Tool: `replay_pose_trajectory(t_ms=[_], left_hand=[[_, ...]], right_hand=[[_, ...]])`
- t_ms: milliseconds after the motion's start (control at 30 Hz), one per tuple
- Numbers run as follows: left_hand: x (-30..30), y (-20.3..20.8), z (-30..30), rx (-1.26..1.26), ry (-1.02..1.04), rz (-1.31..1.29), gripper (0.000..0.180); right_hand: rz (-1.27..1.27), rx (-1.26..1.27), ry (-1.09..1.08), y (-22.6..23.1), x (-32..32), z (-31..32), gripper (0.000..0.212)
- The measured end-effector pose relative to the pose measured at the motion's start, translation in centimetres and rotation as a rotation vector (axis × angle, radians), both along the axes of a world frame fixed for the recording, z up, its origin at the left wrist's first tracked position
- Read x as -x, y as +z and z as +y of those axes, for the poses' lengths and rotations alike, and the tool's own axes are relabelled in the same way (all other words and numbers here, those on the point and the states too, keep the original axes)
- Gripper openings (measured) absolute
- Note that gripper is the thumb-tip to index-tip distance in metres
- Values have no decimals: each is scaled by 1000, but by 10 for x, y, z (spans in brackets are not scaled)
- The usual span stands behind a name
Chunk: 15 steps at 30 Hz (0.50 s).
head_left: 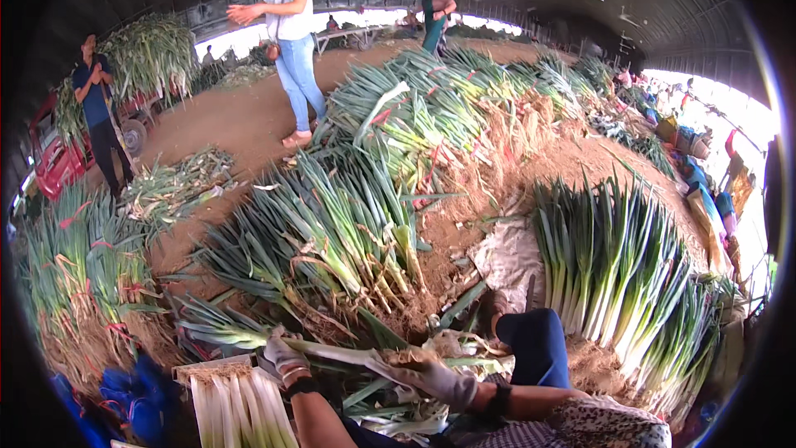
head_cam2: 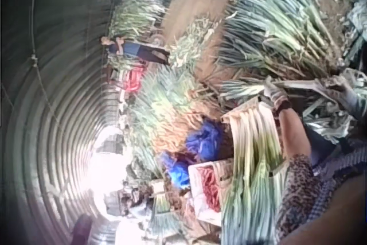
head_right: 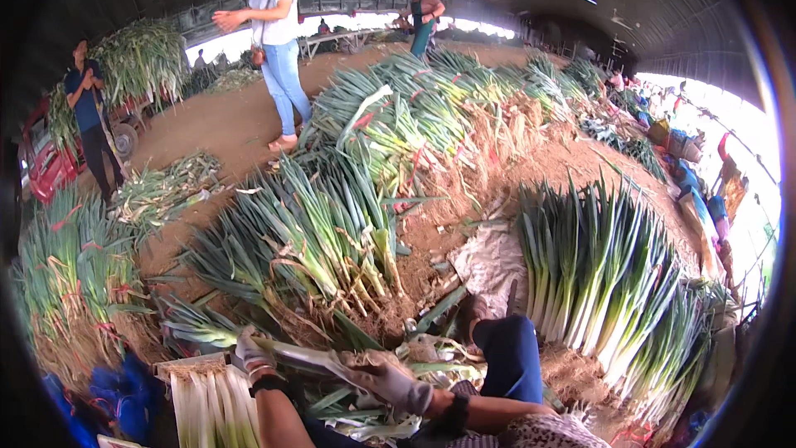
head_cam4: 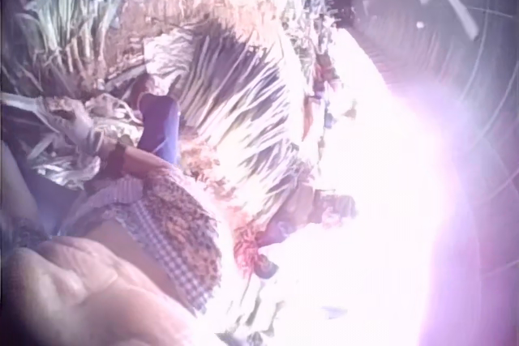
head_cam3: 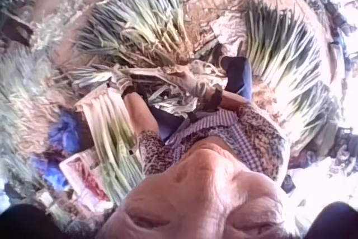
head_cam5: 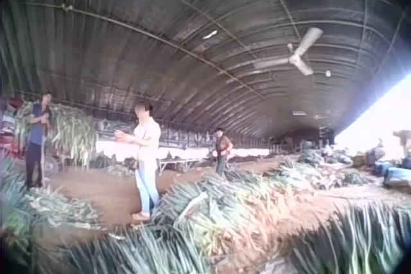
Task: The person pulls a leek from a pile, peels away the outer layers and roots by hand, and places the cleaned leek into a crate, repeating the process with a second leek.
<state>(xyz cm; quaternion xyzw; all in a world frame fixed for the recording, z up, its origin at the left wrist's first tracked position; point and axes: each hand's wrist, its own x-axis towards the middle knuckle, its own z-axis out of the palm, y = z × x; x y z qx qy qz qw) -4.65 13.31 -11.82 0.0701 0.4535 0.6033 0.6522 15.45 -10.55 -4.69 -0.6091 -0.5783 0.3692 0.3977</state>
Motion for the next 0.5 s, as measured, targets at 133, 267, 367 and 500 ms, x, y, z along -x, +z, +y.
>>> replay_pose_trajectory(t_ms=[133,267,367,500], left_hand=[[8,-26,15,62,-60,18,14],[2,-38,26,81,-19,71,12],[-3,-38,25,71,-80,100,12],[-12,-30,19,106,-101,106,16]], right_hand=[[175,-32,21,38,11,-20,39],[168,215,32,36,3,-28,38],[176,251,35,47,5,-32,39],[302,224,4,40,-1,-30,38]])
